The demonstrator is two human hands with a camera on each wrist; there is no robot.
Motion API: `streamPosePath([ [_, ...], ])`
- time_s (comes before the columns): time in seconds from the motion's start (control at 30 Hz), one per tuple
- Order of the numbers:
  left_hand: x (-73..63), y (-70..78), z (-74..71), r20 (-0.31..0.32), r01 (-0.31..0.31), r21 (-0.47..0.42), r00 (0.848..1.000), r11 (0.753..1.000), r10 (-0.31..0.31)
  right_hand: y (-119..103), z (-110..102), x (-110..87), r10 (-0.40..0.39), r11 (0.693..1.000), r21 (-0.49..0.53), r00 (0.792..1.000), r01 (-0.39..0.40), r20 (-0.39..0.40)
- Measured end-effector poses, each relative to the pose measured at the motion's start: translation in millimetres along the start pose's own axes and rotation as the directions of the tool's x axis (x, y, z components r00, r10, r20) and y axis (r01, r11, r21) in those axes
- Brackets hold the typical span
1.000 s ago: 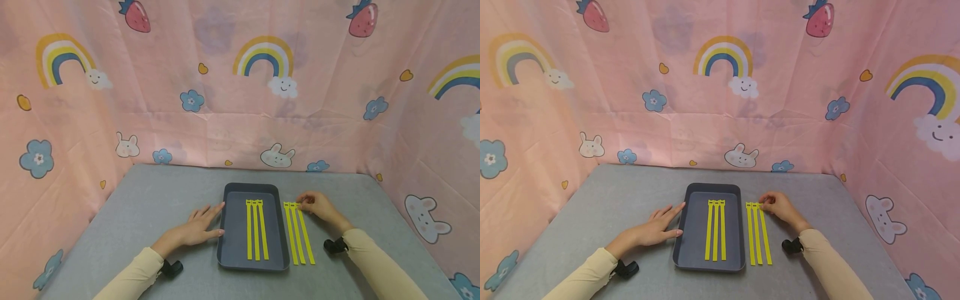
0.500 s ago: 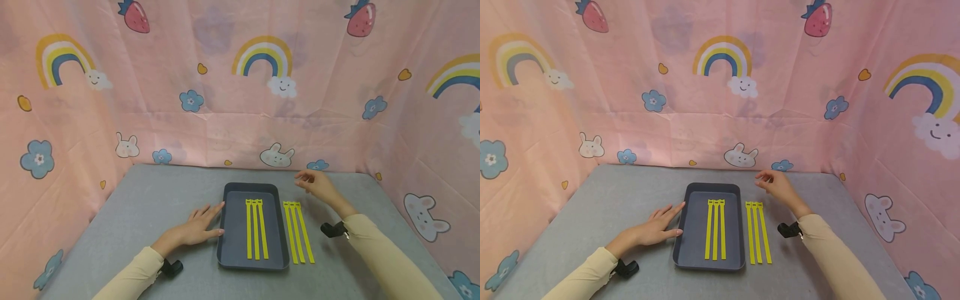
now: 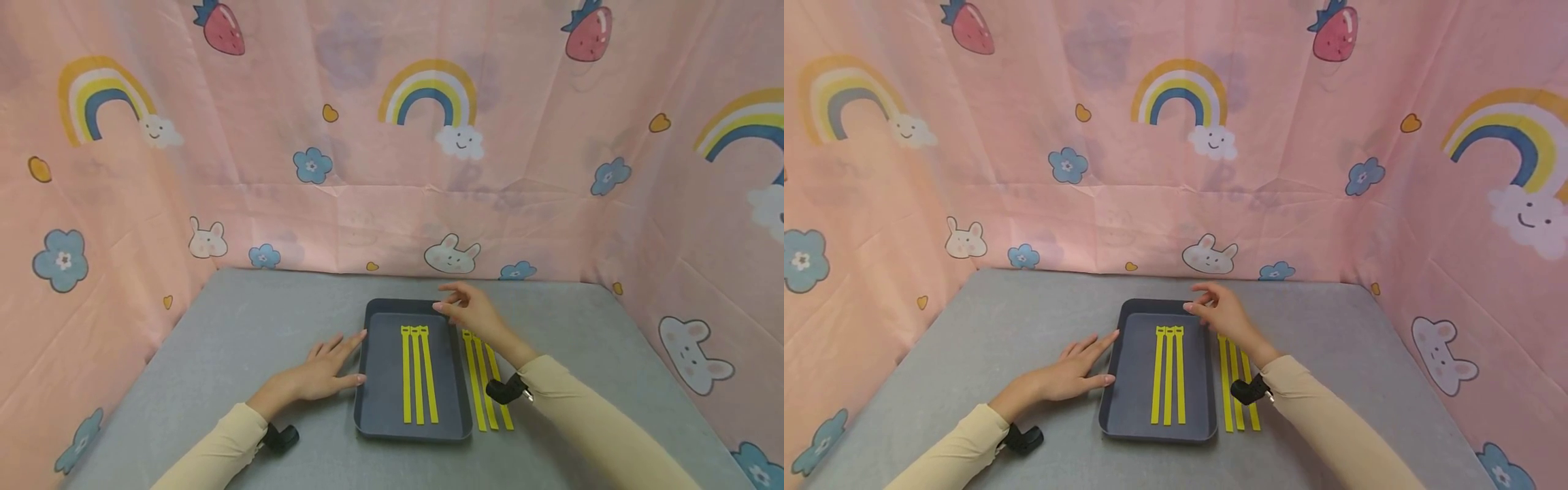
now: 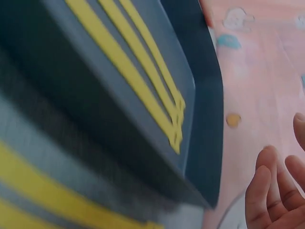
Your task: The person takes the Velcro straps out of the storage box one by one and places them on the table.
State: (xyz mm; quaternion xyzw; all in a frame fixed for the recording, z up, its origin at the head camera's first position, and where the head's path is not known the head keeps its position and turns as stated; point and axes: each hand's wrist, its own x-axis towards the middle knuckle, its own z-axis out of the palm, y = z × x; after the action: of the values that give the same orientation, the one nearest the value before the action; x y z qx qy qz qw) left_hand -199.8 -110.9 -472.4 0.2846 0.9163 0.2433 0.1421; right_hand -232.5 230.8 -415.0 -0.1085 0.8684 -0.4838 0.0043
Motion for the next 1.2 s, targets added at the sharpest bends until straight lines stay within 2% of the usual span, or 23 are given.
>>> streamPosePath([
  [0.27,0.0,0.9,-1.5,0.012,0.028,0.006,1.0,1.0,-0.028,-10,31,7.5,0.009,1.0,0.013,0.999,-0.009,0.043],
  [0.57,0.2,0.1,-1.0,0.012,0.033,0.011,0.999,0.999,-0.033,-4,52,13.0,-0.006,1.0,0.021,0.994,0.003,0.107],
  [0.73,-0.3,0.4,-2.2,0.014,0.027,0.006,1.0,1.0,-0.027,-3,60,15.2,0.017,1.0,-0.015,0.995,-0.016,0.101],
  [1.0,0.1,-1.4,-2.0,0.022,0.022,0.011,1.0,1.0,-0.022,3,72,18.2,0.045,0.993,-0.111,0.998,-0.04,0.042],
  [1.2,0.6,-2.5,-1.7,0.025,0.019,0.003,1.0,1.0,-0.019,7,79,17.1,0.049,0.988,-0.145,0.999,-0.046,0.018],
])
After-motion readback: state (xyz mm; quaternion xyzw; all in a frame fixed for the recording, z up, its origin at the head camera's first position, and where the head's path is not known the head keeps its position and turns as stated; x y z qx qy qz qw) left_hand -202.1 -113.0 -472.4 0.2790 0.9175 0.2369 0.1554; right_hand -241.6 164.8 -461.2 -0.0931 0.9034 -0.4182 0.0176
